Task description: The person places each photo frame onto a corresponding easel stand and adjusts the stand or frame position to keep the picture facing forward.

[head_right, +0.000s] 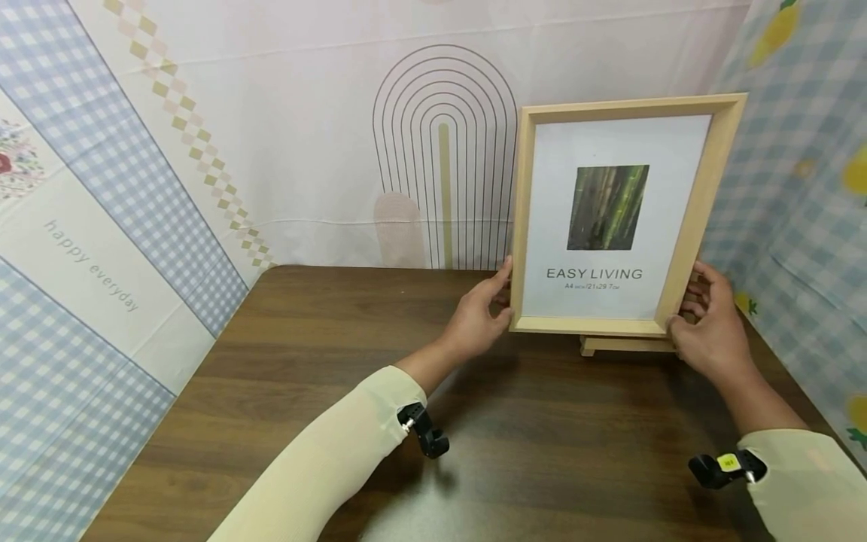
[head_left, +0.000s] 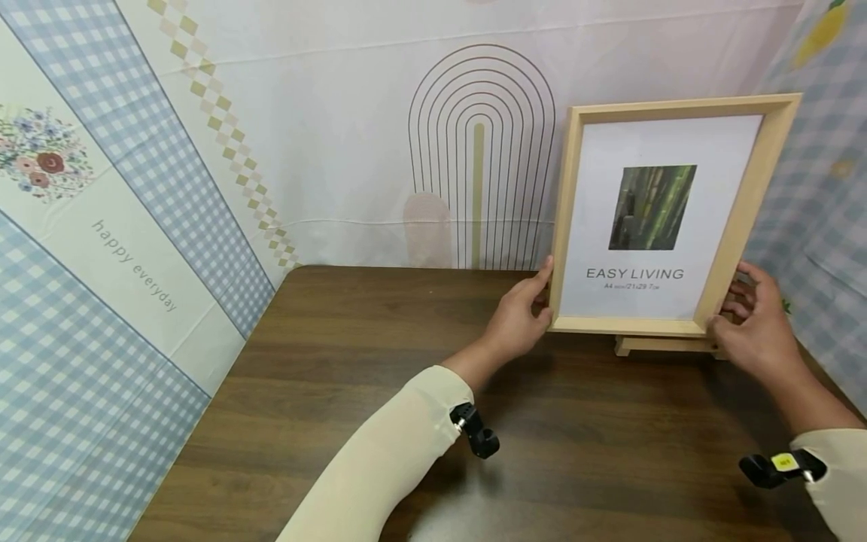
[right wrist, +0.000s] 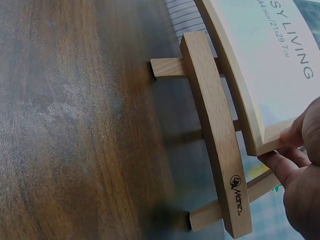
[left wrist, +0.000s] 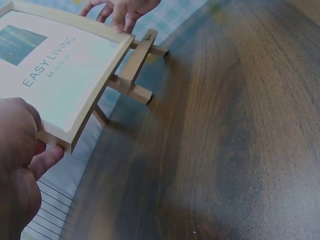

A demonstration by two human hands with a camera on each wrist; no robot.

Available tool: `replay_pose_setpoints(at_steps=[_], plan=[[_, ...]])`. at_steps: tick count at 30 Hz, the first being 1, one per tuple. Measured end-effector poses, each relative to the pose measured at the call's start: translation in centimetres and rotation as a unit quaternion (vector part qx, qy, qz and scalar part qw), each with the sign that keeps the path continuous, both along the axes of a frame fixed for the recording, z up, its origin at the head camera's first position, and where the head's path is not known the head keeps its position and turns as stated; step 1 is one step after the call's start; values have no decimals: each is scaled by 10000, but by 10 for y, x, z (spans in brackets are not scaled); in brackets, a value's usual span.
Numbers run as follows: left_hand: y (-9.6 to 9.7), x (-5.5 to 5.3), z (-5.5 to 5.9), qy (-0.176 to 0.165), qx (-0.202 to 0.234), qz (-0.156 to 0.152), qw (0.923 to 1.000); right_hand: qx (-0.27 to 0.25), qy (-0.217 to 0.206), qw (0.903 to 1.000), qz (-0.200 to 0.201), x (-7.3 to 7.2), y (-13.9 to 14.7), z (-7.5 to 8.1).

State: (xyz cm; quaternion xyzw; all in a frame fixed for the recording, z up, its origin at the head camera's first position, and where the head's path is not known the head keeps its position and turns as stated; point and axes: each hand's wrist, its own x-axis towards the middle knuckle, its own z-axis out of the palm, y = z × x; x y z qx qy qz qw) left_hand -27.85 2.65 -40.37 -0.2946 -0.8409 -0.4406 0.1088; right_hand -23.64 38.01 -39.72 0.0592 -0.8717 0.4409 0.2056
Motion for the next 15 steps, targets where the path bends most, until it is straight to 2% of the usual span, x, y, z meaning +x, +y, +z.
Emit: replay_pose_setpoints(at_steps=[10, 15], plan=[[2, 0, 3, 67, -187, -119, 9997, 64, -34, 9998, -187, 1, 3, -1], [3, 0, 3, 119, -229, -85, 9996, 139, -67, 9997, -200, 0, 3, -1]])
